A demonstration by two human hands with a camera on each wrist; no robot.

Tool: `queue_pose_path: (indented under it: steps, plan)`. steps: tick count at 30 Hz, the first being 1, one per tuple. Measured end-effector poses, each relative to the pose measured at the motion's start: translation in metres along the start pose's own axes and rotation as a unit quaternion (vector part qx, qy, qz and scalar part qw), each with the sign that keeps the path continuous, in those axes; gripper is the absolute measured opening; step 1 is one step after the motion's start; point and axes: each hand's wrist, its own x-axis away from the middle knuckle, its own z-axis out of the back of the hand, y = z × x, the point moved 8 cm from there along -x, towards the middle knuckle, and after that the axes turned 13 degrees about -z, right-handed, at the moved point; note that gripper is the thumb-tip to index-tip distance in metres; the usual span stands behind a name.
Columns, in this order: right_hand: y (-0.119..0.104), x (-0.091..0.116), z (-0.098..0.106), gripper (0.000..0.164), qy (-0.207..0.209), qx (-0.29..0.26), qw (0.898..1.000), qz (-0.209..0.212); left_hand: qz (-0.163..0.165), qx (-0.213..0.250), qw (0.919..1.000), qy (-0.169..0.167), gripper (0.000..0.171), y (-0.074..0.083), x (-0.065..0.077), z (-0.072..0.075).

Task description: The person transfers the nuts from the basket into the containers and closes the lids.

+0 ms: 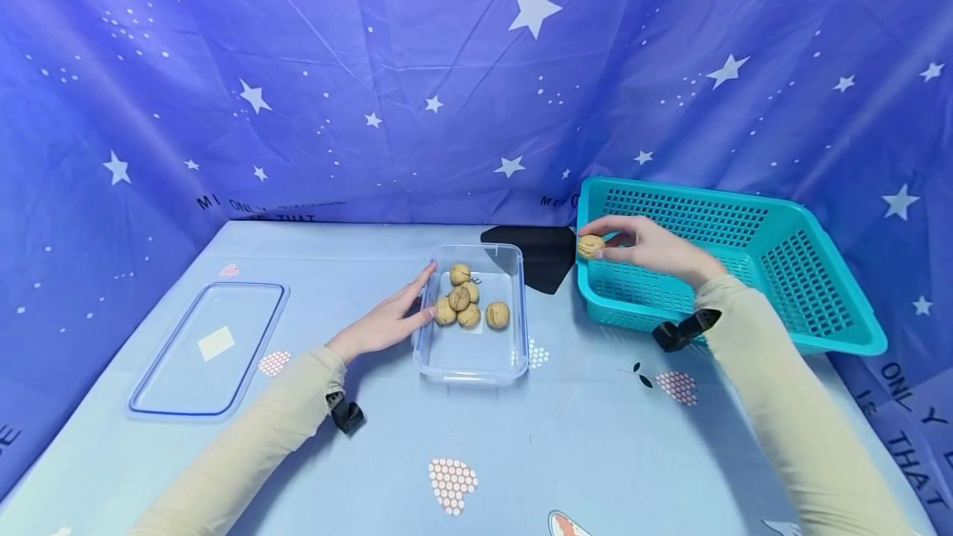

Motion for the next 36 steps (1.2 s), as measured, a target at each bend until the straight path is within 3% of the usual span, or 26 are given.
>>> queue_pose_path:
  steps: [10,17,25,32,36]
  plan:
    - [-0.012,-0.009,-0.017,0.04,-0.025,-0.02,0.999,0.014,-0.006,-0.003,1.0,-0.002,0.074,0.0,-0.001,0.0]
    - [-0.025,-0.01,-0.029,0.038,-0.042,-0.03,0.998,0.045,-0.01,-0.002,0.9999,-0.002,0.075,-0.001,-0.001,0.0]
    - [-0.046,-0.012,-0.049,0.037,-0.055,-0.003,0.994,0.09,-0.006,0.0,1.0,-0.002,0.074,-0.003,-0.001,0.0]
    - [-0.059,-0.018,-0.072,0.038,-0.107,-0.039,0.988,0.106,-0.007,-0.001,1.0,-0.001,0.074,-0.002,-0.001,0.0]
    - [-0.059,-0.022,-0.081,0.037,-0.114,-0.034,0.986,0.114,-0.008,-0.002,1.0,-0.001,0.074,-0.001,-0.001,0.0]
